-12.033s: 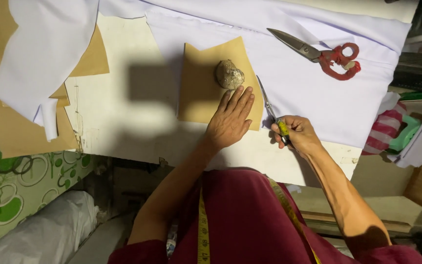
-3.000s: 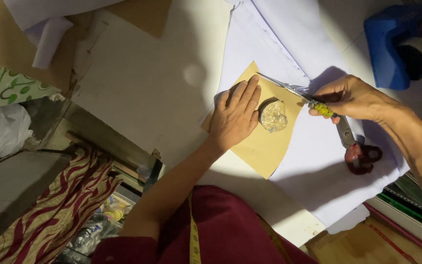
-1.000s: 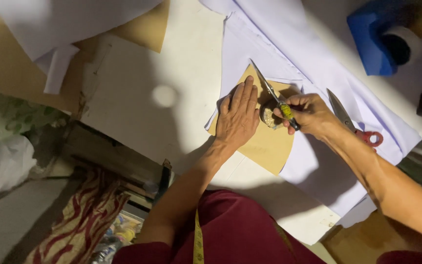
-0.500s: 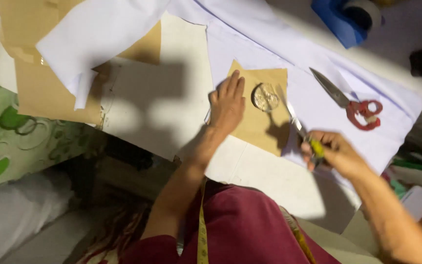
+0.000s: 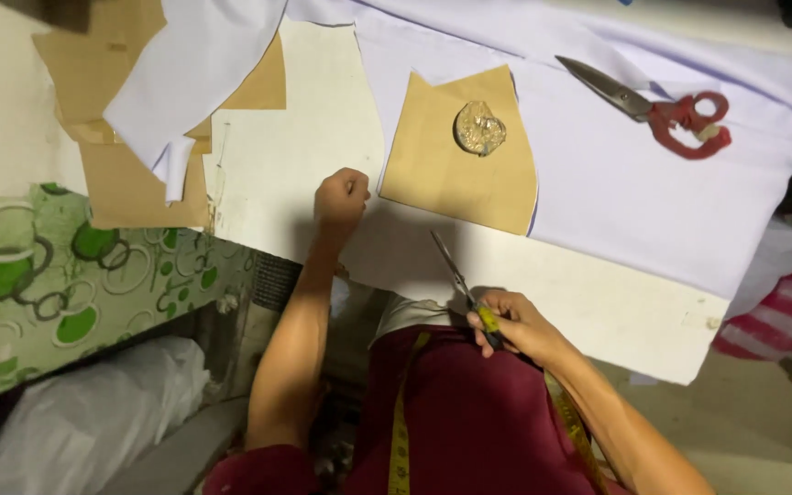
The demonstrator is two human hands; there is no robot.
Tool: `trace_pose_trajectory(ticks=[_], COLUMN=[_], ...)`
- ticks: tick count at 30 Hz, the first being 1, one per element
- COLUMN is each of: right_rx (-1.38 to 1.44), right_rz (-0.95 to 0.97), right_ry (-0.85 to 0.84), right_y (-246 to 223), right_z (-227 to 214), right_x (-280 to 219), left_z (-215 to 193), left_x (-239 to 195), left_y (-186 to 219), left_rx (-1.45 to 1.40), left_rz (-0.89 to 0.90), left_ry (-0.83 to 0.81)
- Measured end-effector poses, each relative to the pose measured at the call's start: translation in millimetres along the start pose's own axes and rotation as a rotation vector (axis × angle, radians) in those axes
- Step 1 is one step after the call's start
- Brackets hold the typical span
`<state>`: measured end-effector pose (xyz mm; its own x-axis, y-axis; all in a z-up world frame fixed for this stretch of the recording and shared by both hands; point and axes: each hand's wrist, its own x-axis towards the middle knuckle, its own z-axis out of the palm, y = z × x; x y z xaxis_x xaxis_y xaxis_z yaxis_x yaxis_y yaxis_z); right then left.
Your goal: A person in a sewing factory environment uses paper patterns to trace and cut specific shapes out of white fabric using scissors, pencils, and measuring tape.
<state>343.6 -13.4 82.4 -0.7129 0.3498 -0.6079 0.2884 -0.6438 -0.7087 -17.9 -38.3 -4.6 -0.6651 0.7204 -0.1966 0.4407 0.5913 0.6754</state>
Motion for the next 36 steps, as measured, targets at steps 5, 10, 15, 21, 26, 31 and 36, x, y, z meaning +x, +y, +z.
trace_pose_trajectory(ticks=[5, 10, 15, 21, 26, 31, 36], right_rx=[-0.011, 0.105, 0.222, 0.289, 0.290, 0.290, 0.286], right_rz=[0.025, 0.024, -0.035, -0.094, -0.162, -0.197, -0.212], right_ry=[0.024, 0.146, 0.247, 0.359, 0.447, 0.469, 0.475], right_y=[-13.3, -2.0, 6.3, 5.6, -28.0, -21.9, -15.9], right_z=[37.2, 83.7, 128.3, 159.0, 179.1, 185.7, 190.3], right_x=[11.1, 47.5, 77.4, 91.9, 87.7, 92.9, 96.4], left_z=[-38.5, -49.0, -71.3, -103.5, -70.3, -70.7, -50.1], left_x=[0.1, 13.7, 19.0, 11.3, 21.3, 29.7, 36.6], left_y=[48.3, 42.6, 42.0, 70.5, 52.7, 63.3, 40.5], left_rx=[-0.156, -0.203, -0.268, -0.359, -0.541, -0.627, -0.605], left_rz=[-0.200, -0.136, -0.100, -0.207, -0.373, -0.417, -0.371], left_ry=[-0.400, -0.498, -0.574, -0.674, -0.717, -0.742, -0.758])
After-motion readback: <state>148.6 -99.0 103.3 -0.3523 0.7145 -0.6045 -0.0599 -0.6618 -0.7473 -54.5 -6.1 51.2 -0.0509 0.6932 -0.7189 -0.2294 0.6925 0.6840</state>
